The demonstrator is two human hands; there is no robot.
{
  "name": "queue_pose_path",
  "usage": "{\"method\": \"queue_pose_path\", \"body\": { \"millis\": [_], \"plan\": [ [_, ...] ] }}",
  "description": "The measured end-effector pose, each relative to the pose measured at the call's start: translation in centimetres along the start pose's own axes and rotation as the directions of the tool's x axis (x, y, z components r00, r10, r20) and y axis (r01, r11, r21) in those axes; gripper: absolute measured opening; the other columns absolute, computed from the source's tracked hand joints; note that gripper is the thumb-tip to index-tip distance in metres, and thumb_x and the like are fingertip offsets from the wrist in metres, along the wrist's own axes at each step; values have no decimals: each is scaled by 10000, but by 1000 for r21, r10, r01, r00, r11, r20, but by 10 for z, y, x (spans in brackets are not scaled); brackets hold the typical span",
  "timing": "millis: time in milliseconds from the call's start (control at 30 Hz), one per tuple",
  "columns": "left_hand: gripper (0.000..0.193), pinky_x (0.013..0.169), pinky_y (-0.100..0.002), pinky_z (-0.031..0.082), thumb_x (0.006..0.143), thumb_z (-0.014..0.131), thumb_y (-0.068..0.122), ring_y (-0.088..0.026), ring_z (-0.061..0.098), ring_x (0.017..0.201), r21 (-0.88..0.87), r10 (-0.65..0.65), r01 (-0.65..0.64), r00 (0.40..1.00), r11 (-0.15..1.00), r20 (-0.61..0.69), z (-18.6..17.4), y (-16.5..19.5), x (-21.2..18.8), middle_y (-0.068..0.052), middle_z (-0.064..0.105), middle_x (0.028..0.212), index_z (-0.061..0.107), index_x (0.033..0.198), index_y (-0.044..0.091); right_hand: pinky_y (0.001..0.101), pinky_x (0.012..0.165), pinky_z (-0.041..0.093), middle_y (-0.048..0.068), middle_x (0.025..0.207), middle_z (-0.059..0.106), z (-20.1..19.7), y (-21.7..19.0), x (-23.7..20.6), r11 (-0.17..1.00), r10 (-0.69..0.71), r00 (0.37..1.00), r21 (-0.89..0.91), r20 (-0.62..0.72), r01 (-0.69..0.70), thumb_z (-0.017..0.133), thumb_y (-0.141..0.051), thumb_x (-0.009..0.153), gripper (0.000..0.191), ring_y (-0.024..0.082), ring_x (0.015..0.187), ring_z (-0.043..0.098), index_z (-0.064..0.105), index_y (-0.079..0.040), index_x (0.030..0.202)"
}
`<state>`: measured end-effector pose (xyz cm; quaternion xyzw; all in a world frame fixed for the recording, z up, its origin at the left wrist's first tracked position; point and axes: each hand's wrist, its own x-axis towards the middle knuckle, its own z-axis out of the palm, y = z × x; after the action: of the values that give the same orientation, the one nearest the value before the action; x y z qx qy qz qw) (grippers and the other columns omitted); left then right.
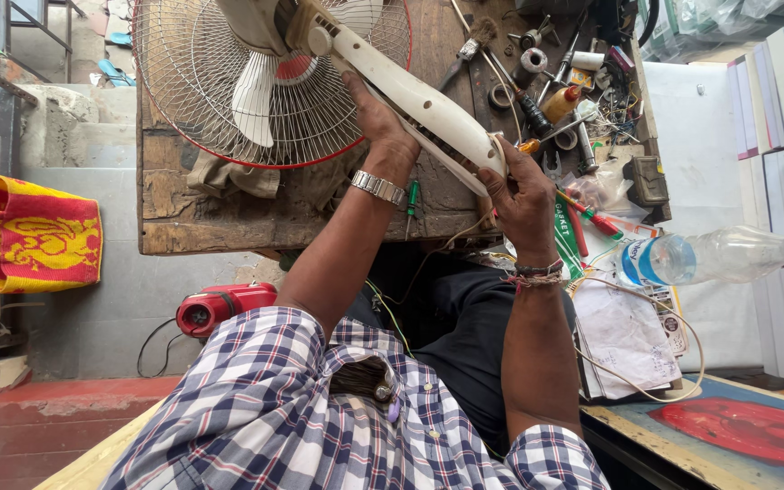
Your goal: The person works on a white pedestal fan, using a screwdriver to tighten screws on the control panel and housing. They repeatedly open and close the casing, adjust internal components, and re-secure the screws while seated on the floor.
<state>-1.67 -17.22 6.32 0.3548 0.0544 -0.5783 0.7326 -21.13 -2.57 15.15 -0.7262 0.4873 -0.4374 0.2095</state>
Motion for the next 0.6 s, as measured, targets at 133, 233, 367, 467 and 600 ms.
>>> {"method": "queue_pose_path", "body": {
  "millis": [133, 233, 367, 467, 600],
  "plan": [
    [828, 902, -454, 634, 941, 366, 694, -320, 701, 1079, 41, 10, -10, 1000, 999, 8, -2, 1, -5, -232, 622, 1216, 433, 1384, -2, 291, 809, 598, 123, 1161, 730, -1, 0, -1, 1000, -9, 1000, 14, 6, 9, 749, -255, 1014, 456, 160, 971, 724, 635, -21, 1388],
    [841, 904, -429, 638, 942, 355, 708, -303, 700, 1089, 33, 33, -35, 998, 999, 60, -6, 2, -7, -223, 606, 1250, 409, 1413, 13, 290, 824, 604, 128, 1190, 724, 0, 0, -2, 999, -33, 999, 20, 2, 33, 740, -259, 1029, 451, 164, 1000, 726, 630, -18, 1393],
    [820, 910, -436, 636, 923, 362, 699, -319, 687, 1107, 21, 30, -32, 997, 999, 77, -8, 2, -9, -215, 599, 1259, 391, 1427, 54, 301, 820, 590, 134, 1171, 721, 0, -1, -3, 998, -56, 998, -4, 3, 56, 747, -258, 1024, 450, 175, 1001, 722, 637, -12, 1385],
    [851, 923, -441, 633, 941, 364, 709, -333, 685, 1118, -2, -3, 4, 996, 1000, 92, -6, 3, -9, -238, 598, 1262, 400, 1434, 16, 296, 808, 592, 125, 1172, 727, -1, -1, -4, 999, 1, 1000, 35, 3, -2, 745, -269, 1015, 456, 162, 969, 718, 637, -22, 1382],
    [823, 917, -447, 634, 924, 370, 715, -303, 680, 1119, 44, -26, 23, 998, 999, 53, -4, 5, -5, -200, 599, 1252, 368, 1434, 68, 303, 814, 583, 126, 1157, 727, -1, -2, -3, 1000, -19, 1000, 2, 9, 19, 755, -266, 1011, 462, 164, 965, 713, 639, -22, 1386]
  ]
}}
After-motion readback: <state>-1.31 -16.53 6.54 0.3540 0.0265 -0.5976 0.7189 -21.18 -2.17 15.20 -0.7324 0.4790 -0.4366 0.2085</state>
